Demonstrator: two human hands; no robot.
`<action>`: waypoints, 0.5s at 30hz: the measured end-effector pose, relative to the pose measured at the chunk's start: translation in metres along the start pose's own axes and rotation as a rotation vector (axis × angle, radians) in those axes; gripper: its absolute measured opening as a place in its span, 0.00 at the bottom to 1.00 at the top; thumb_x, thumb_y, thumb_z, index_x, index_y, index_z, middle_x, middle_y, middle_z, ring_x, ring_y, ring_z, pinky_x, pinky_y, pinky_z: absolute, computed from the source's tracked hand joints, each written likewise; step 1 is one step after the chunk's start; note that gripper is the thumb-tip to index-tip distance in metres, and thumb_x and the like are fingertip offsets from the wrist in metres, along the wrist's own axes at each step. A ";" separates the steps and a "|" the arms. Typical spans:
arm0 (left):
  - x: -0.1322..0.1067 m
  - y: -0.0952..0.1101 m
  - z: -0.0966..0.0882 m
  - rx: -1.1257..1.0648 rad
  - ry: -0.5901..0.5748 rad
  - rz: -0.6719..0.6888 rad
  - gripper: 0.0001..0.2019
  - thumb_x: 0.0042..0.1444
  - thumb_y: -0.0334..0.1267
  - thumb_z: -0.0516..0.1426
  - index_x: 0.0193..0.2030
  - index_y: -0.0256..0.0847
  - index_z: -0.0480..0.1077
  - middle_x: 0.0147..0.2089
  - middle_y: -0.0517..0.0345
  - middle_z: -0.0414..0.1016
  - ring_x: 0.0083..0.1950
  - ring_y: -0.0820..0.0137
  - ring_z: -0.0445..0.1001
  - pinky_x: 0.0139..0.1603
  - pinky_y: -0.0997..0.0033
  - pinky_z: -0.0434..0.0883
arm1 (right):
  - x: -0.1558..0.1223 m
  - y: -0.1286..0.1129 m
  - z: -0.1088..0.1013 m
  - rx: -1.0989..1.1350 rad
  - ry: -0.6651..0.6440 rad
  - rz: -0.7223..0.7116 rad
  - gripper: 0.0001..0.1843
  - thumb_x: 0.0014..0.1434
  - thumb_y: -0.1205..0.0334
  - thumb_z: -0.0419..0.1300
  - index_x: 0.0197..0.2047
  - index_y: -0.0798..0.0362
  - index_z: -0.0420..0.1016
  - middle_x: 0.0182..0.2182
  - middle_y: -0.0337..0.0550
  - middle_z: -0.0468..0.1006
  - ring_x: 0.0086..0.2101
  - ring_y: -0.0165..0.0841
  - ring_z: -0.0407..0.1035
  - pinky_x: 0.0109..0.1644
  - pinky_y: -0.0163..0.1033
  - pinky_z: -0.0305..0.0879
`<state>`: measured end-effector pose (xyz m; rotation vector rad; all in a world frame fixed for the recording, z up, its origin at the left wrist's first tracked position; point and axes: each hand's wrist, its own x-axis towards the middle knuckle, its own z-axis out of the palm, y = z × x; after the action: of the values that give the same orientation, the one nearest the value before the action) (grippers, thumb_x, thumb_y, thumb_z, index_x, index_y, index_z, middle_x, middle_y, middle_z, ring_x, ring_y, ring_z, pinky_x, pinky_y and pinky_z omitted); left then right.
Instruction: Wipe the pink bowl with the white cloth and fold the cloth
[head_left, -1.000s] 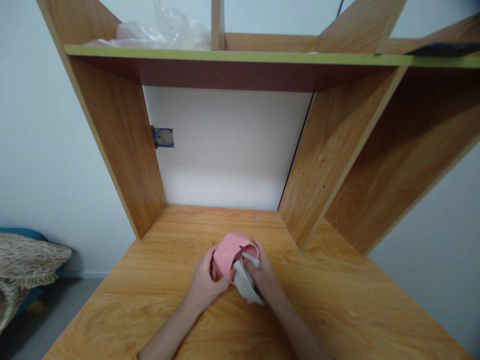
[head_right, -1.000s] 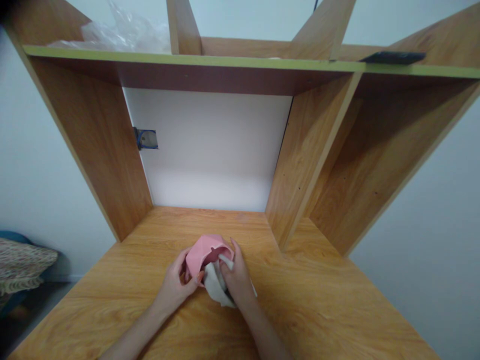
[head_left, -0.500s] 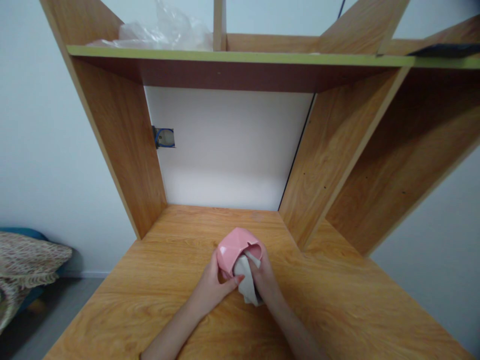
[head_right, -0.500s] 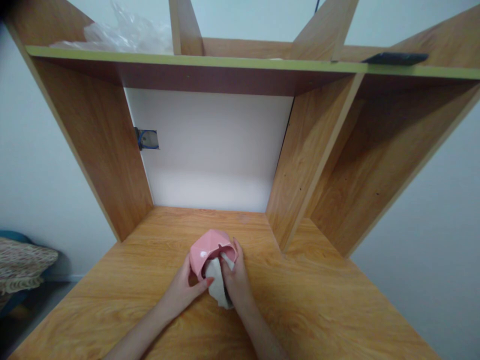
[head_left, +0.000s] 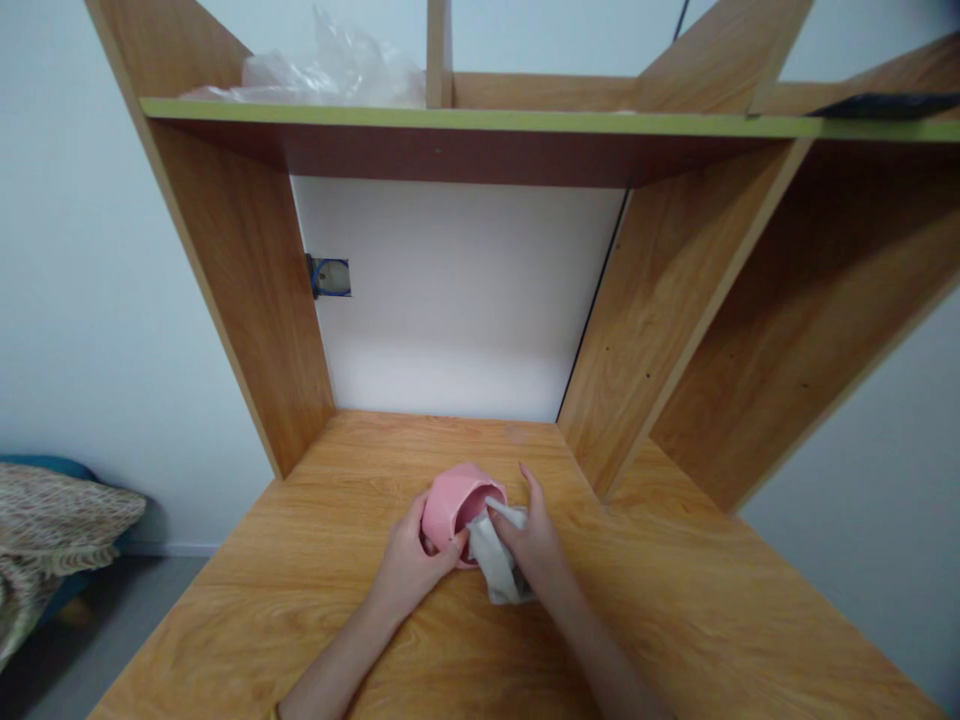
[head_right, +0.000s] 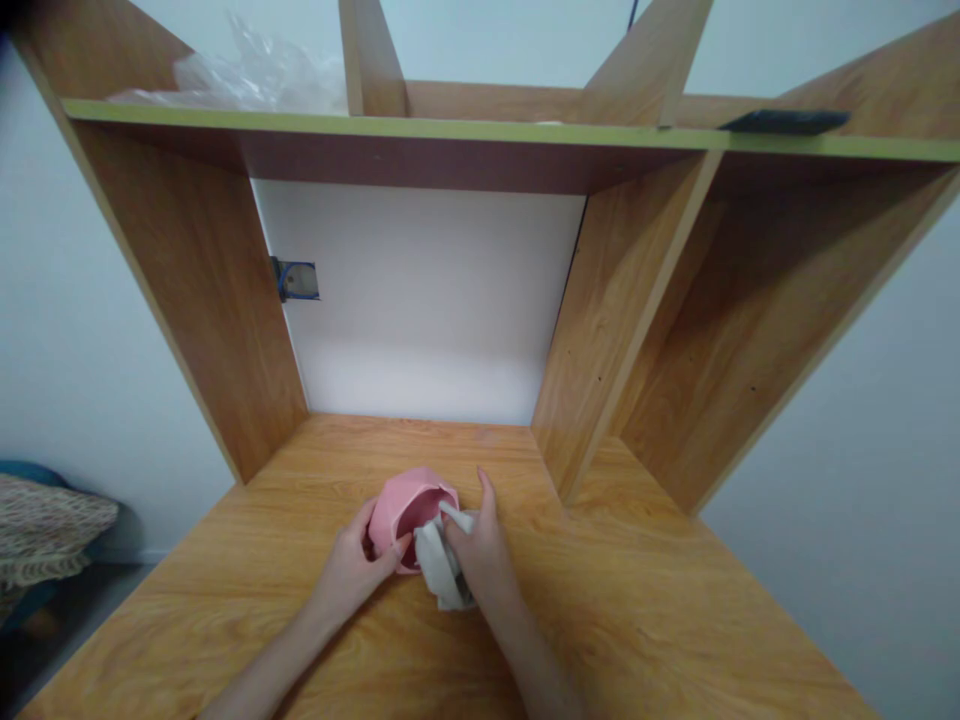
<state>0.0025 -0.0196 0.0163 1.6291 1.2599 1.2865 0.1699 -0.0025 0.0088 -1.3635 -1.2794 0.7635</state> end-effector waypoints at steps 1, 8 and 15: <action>-0.001 0.000 0.000 -0.002 -0.001 0.006 0.25 0.46 0.43 0.60 0.50 0.35 0.64 0.40 0.52 0.75 0.36 0.67 0.74 0.36 0.70 0.72 | 0.000 0.000 -0.001 -0.029 -0.002 0.000 0.44 0.47 0.60 0.59 0.65 0.55 0.46 0.29 0.37 0.74 0.25 0.34 0.68 0.33 0.39 0.66; -0.007 0.000 0.002 -0.015 -0.099 0.043 0.27 0.44 0.41 0.61 0.52 0.36 0.63 0.42 0.51 0.75 0.38 0.67 0.74 0.38 0.72 0.73 | 0.003 0.008 -0.004 -0.057 -0.002 -0.024 0.39 0.46 0.62 0.59 0.62 0.50 0.53 0.34 0.40 0.76 0.34 0.36 0.72 0.42 0.40 0.66; -0.004 0.005 -0.001 -0.007 -0.105 0.044 0.26 0.46 0.42 0.60 0.53 0.38 0.63 0.46 0.51 0.73 0.43 0.65 0.73 0.44 0.68 0.72 | 0.001 0.015 0.001 0.009 -0.057 -0.053 0.35 0.51 0.59 0.55 0.62 0.51 0.54 0.47 0.46 0.74 0.48 0.37 0.68 0.52 0.43 0.62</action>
<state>0.0027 -0.0245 0.0202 1.7047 1.1607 1.2133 0.1736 0.0004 -0.0054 -1.3037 -1.3501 0.7757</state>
